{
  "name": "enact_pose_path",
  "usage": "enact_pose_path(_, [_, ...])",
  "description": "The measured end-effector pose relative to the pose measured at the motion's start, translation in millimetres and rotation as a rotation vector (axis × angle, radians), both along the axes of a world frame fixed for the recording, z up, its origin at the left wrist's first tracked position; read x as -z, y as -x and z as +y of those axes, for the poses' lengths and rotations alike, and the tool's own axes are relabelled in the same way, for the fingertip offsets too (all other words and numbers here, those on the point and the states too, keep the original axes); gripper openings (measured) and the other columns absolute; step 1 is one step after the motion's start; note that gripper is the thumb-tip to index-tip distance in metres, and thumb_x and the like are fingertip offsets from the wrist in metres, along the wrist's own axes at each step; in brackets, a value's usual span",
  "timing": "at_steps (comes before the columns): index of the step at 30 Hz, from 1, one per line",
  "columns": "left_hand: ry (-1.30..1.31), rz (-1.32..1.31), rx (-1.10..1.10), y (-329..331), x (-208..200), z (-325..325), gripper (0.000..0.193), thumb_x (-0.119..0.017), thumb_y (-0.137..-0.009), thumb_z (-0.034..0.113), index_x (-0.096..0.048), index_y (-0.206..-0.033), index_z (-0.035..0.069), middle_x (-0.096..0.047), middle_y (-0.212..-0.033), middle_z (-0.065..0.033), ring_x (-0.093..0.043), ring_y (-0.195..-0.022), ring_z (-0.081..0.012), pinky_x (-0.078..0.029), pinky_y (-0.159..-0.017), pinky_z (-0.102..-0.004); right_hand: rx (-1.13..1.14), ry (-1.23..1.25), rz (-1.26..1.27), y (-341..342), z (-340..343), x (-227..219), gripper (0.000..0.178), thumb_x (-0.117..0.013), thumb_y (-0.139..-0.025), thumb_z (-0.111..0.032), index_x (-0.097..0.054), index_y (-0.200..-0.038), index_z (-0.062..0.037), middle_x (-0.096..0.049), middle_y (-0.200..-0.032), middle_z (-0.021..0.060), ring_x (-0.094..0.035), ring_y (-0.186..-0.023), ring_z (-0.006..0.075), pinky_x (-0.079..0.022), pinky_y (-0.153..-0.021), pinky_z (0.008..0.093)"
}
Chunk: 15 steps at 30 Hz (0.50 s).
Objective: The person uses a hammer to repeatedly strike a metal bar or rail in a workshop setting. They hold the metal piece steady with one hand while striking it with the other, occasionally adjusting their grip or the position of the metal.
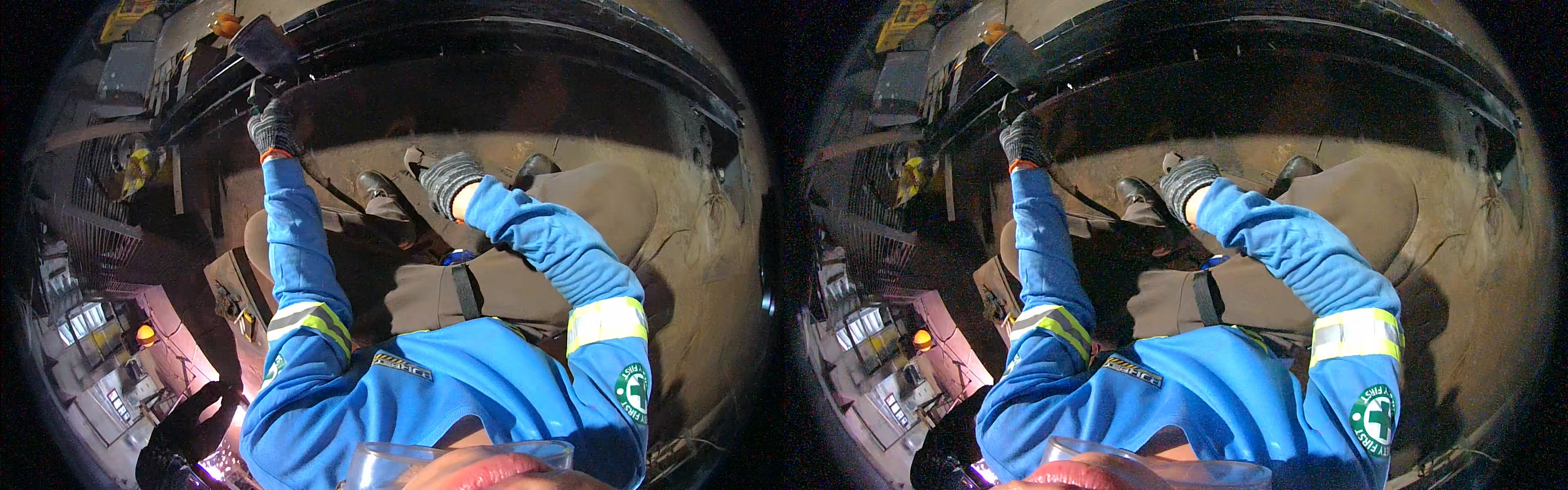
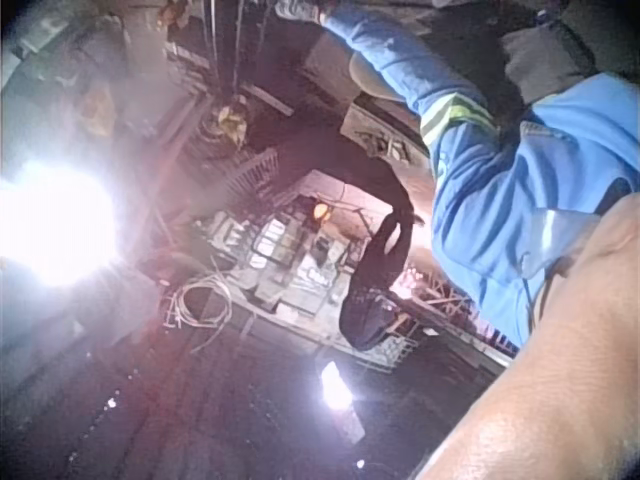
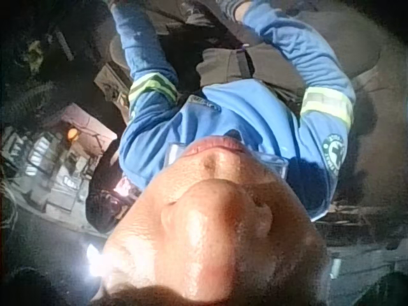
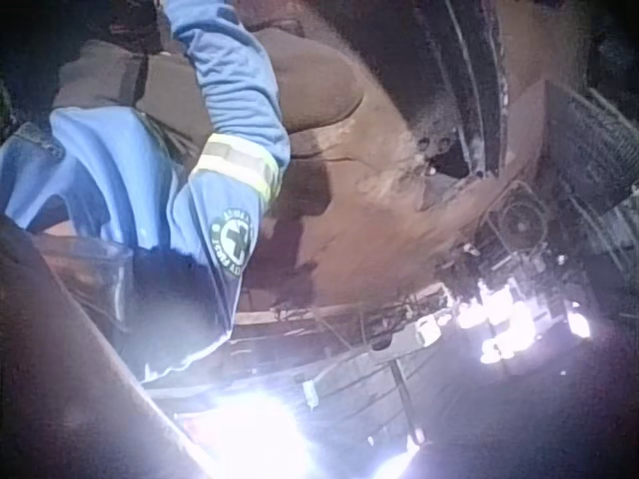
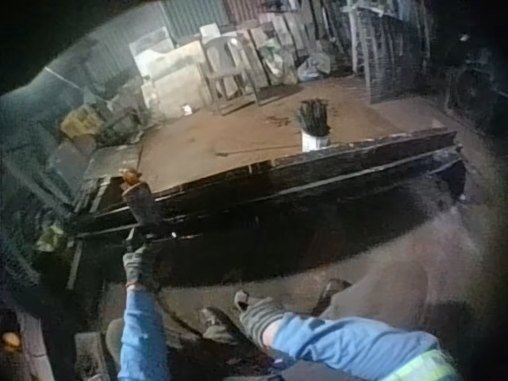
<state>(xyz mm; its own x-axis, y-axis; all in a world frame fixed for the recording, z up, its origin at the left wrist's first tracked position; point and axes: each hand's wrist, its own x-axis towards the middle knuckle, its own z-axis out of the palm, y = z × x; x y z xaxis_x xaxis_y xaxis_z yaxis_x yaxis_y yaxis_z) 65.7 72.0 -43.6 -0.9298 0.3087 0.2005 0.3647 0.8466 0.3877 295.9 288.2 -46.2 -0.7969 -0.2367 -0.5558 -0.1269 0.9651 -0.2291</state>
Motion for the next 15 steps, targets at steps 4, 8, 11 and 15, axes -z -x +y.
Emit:
enact_pose_path(4, [-0.279, -0.007, -0.093, 21, 40, -33, 0.025, -0.055, -0.073, 0.021, -0.062, -0.095, 0.012, -0.064, -0.087, -0.0101, -0.061, -0.079, -0.0283, -0.046, -0.072, -0.0381, -0.045, -0.019, 0.015, 0, -8, 2, 0.028, -0.045, -0.082, -0.017, -0.063, -0.101, -0.0068, -0.063, -0.101, 0.0134, -0.061, -0.091, 0.0279, -0.049, -0.073, 0.0418])
enact_pose_path(8, [-0.069, -0.113, -0.112, 35, 67, -18, 0.023, -0.054, -0.072, 0.007, -0.062, -0.094, 0.008, -0.061, -0.072, -0.0098, -0.057, -0.063, -0.0216, -0.045, -0.057, -0.0338, -0.03, -0.011, 0.0, 1, -5, 2, 0.028, -0.044, -0.083, -0.015, -0.061, -0.103, -0.005, -0.063, -0.1, 0.0148, -0.062, -0.09, 0.0283, -0.049, -0.073, 0.0421])
enact_pose_path(11, [-0.345, -0.199, -0.242, 41, 85, -12, 0.017, -0.057, -0.07, 0.01, -0.062, -0.085, 0.007, -0.06, -0.07, -0.0091, -0.057, -0.062, -0.0235, -0.044, -0.057, -0.0349, -0.045, -0.018, 0.0, 0, -5, 9, 0.031, -0.042, -0.084, -0.014, -0.059, -0.107, -0.0035, -0.062, -0.101, 0.0155, -0.062, -0.09, 0.0287, -0.049, -0.073, 0.0427])
enact_pose_path(15, [0.424, 0.326, 0.204, 25, 69, 19, 0.016, -0.058, -0.07, 0.008, -0.06, -0.086, 0.007, -0.059, -0.073, -0.0057, -0.056, -0.065, -0.0201, -0.044, -0.059, -0.0354, -0.027, -0.025, 0.005, -5, 3, 9, 0.035, -0.04, -0.084, -0.014, -0.054, -0.115, -0.0037, -0.059, -0.11, 0.0151, -0.061, -0.094, 0.0279, -0.049, -0.073, 0.0428])
